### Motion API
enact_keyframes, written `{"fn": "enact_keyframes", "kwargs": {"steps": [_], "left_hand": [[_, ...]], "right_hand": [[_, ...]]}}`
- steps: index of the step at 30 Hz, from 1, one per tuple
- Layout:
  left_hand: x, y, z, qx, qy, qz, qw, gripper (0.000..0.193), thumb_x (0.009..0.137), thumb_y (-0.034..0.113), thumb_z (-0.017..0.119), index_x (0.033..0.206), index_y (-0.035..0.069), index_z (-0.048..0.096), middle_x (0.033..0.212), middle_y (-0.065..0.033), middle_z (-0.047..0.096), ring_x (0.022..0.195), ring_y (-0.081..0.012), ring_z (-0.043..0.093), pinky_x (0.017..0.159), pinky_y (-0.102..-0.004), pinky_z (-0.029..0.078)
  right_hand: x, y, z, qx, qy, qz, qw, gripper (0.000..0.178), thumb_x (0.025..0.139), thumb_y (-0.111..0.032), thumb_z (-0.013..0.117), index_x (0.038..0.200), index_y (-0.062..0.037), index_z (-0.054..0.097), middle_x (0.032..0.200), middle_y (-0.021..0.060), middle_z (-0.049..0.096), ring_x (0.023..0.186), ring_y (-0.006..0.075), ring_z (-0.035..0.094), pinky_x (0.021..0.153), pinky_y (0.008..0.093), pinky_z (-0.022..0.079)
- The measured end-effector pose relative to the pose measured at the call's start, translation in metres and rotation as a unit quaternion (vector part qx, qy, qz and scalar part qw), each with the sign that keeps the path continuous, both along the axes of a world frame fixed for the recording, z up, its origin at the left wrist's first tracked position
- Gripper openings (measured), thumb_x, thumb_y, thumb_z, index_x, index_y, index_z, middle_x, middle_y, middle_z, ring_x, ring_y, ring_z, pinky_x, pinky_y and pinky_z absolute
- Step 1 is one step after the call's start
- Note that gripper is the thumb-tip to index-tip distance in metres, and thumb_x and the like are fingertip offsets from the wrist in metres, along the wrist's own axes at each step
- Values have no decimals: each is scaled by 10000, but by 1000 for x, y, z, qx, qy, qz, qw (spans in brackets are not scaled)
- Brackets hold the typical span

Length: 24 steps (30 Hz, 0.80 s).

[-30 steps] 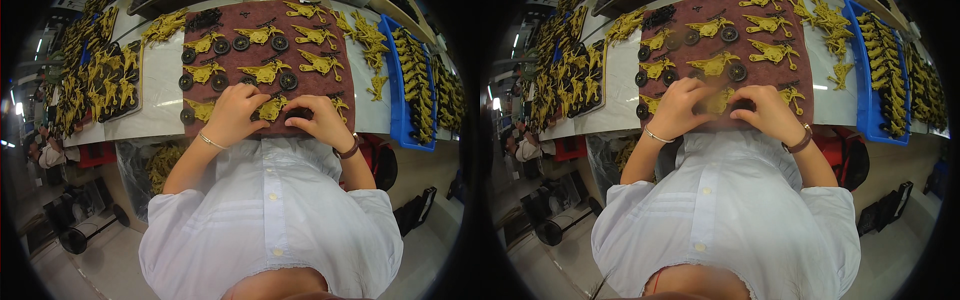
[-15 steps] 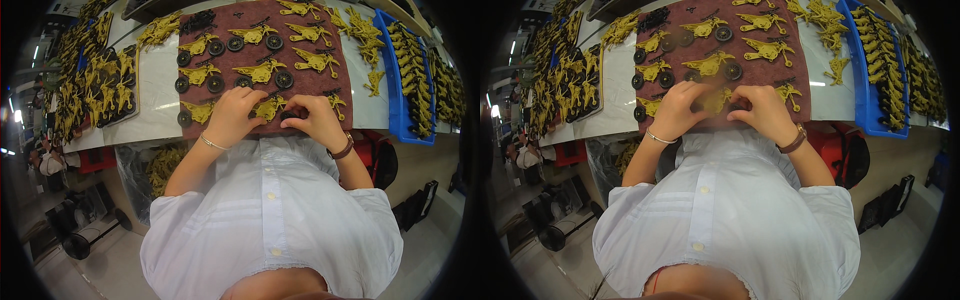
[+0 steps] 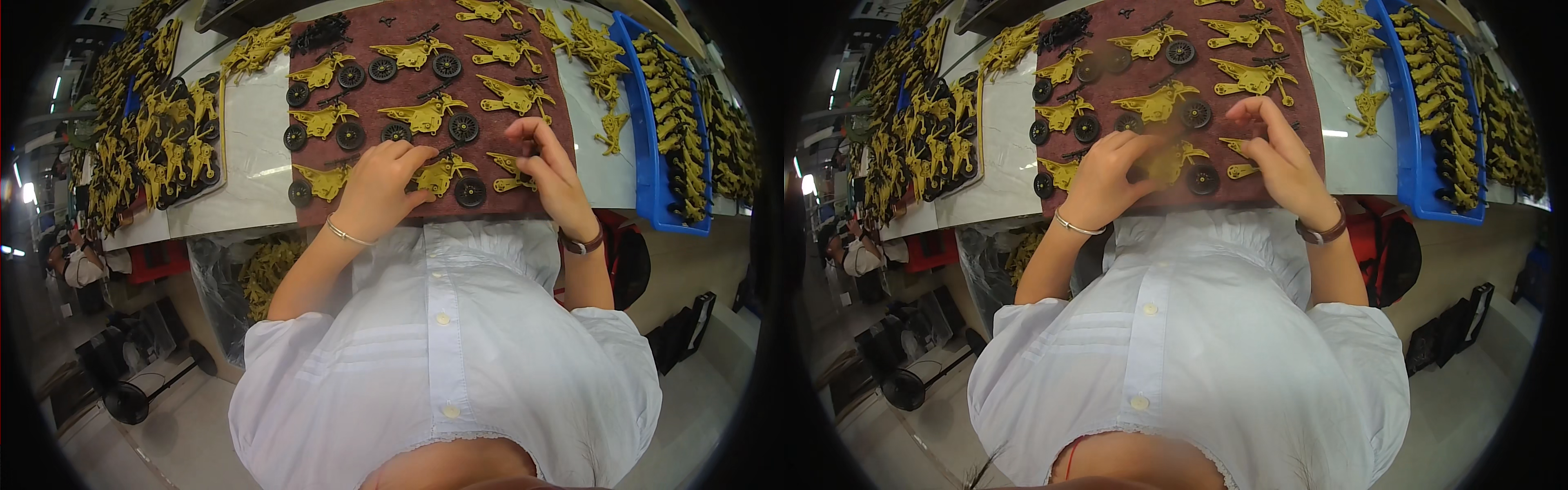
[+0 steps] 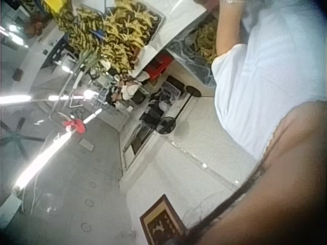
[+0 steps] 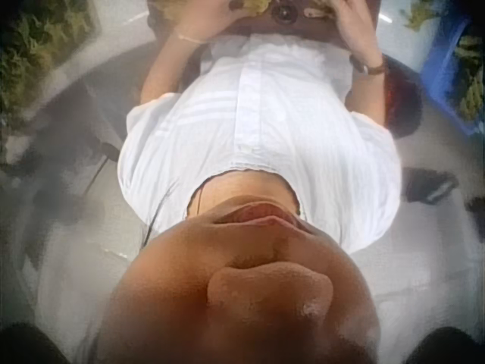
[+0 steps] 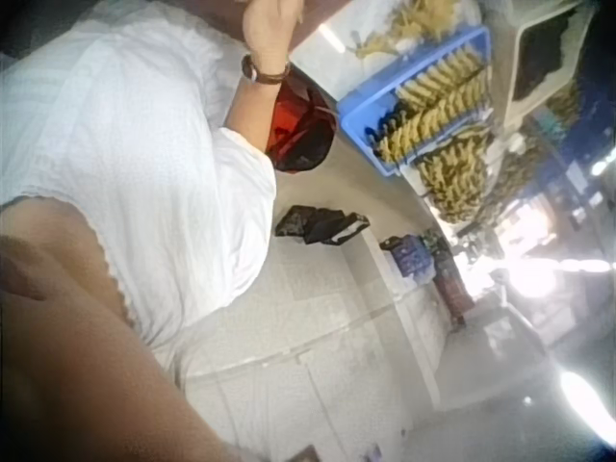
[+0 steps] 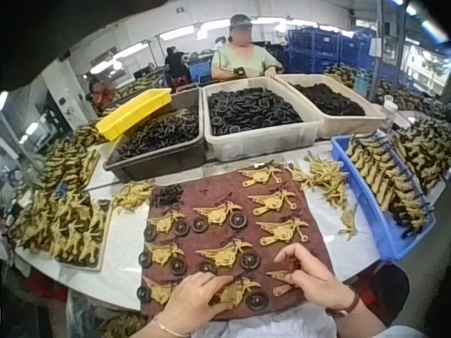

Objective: The person assembles toy motorcycles by hand, attaching handlebars to motorcycle frames placed on a mat, and then taking wheels from a container and mounting them onto each frame.

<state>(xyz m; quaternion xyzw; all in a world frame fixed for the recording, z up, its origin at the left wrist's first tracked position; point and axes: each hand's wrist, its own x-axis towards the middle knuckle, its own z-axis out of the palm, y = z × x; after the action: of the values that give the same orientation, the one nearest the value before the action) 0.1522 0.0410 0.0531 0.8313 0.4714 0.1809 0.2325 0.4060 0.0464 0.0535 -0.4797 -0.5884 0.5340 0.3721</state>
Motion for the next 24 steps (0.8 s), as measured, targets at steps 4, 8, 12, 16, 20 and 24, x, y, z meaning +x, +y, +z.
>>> {"fn": "enact_keyframes", "kwargs": {"steps": [4,8,12,16,20,24], "left_hand": [[0,1,0,14,-14,-4,1000,471,636,111,774,1084,64,636,866,-93,598,824,-281,573,732,-374,474],[1,1,0,17,-12,-2,1000,473,633,106,774,1084,64,638,857,-90,595,817,-277,573,726,-373,474],[1,1,1,18,-12,-2,1000,479,630,105,776,1086,66,638,859,-88,596,814,-275,573,722,-370,473],[1,1,0,19,-5,-1,1000,484,628,106,776,1090,69,637,860,-86,594,811,-273,572,720,-367,470],[0,1,0,15,-8,1,1000,491,628,109,776,1098,73,637,853,-82,589,807,-268,569,718,-365,466],[0,2,-1,19,-15,-3,1000,498,625,109,777,1103,77,638,846,-77,587,802,-265,569,720,-364,466]], "right_hand": [[15,-4,-9,-11,56,68,996,252,879,-26,518,1126,-16,467,1105,47,477,1013,110,471,879,258,427],[4,-15,-5,-6,16,23,1000,348,794,45,626,1119,-10,512,1055,52,540,943,121,552,811,266,499],[3,-16,-13,82,-109,-2,991,316,739,14,725,1029,2,600,959,85,635,800,170,643,686,308,542],[3,-16,-7,118,-172,-12,978,209,738,-6,731,923,16,636,913,100,658,778,191,651,643,308,532],[7,-14,-9,96,-167,-11,981,140,741,-32,737,851,9,661,854,91,675,732,186,653,606,285,511],[12,-11,-15,26,-106,-30,994,131,755,-38,736,861,0,668,834,72,694,698,137,651,602,252,495]]}}
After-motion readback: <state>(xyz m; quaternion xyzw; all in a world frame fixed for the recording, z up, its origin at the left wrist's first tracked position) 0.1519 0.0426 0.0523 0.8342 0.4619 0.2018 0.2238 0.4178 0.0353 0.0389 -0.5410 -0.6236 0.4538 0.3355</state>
